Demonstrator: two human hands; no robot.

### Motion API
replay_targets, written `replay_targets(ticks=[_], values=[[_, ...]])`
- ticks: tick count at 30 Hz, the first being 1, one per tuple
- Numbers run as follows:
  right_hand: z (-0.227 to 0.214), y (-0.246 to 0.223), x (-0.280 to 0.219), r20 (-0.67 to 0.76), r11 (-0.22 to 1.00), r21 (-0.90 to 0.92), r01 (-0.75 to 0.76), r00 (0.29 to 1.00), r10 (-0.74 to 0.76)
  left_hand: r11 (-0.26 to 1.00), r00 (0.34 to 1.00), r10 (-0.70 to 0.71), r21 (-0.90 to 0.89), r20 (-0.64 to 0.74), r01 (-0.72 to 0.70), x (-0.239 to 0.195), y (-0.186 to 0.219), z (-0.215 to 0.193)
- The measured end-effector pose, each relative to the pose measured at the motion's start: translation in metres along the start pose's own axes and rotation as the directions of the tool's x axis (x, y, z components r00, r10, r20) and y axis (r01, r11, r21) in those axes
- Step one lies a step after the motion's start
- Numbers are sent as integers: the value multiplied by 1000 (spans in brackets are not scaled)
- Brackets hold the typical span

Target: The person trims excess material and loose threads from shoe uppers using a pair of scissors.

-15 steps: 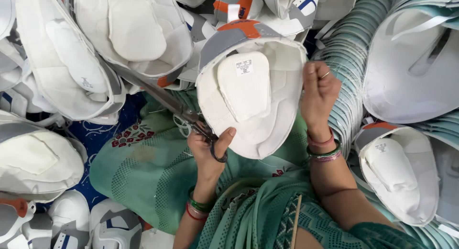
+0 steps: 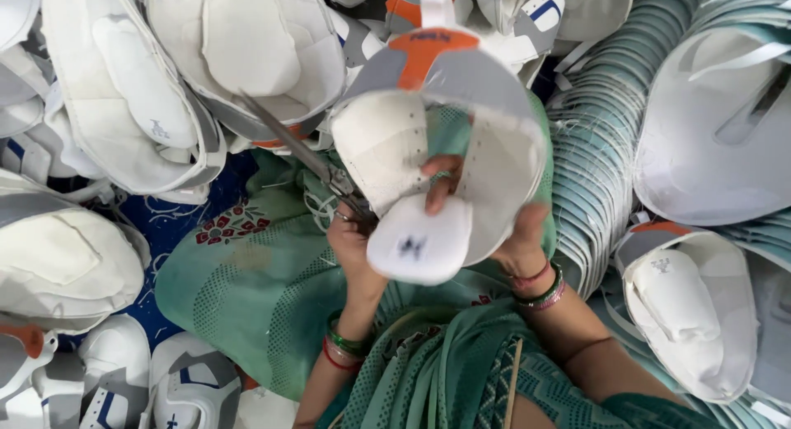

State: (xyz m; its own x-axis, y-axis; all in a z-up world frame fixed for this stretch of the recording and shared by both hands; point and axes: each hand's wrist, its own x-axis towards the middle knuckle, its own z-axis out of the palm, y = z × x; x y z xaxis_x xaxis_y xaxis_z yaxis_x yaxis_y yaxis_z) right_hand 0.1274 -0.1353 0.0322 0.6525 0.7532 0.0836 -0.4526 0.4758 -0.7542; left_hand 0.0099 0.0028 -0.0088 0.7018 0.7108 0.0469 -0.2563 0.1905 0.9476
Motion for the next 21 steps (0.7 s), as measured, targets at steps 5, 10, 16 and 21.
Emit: replay_targets(ticks=[5, 10, 16, 21], values=[[15, -12, 11, 36, 984, -177, 29, 999, -23, 997, 999, -12, 81, -33, 14, -10, -9, -15], [15, -27, 15, -80, 990, -135, 27, 996, -38, 968, 999, -4, 252, -35, 12, -16, -1, -27], [-10, -36, 3, -51, 985, -172, -10, 999, 1, 749, 997, 65, 658, 41, -76, 8, 60, -45], [-50, -37, -6, 26, 953, -299, -51, 998, 61, 424, 907, 185, 801, 379, -422, 24, 88, -63]])
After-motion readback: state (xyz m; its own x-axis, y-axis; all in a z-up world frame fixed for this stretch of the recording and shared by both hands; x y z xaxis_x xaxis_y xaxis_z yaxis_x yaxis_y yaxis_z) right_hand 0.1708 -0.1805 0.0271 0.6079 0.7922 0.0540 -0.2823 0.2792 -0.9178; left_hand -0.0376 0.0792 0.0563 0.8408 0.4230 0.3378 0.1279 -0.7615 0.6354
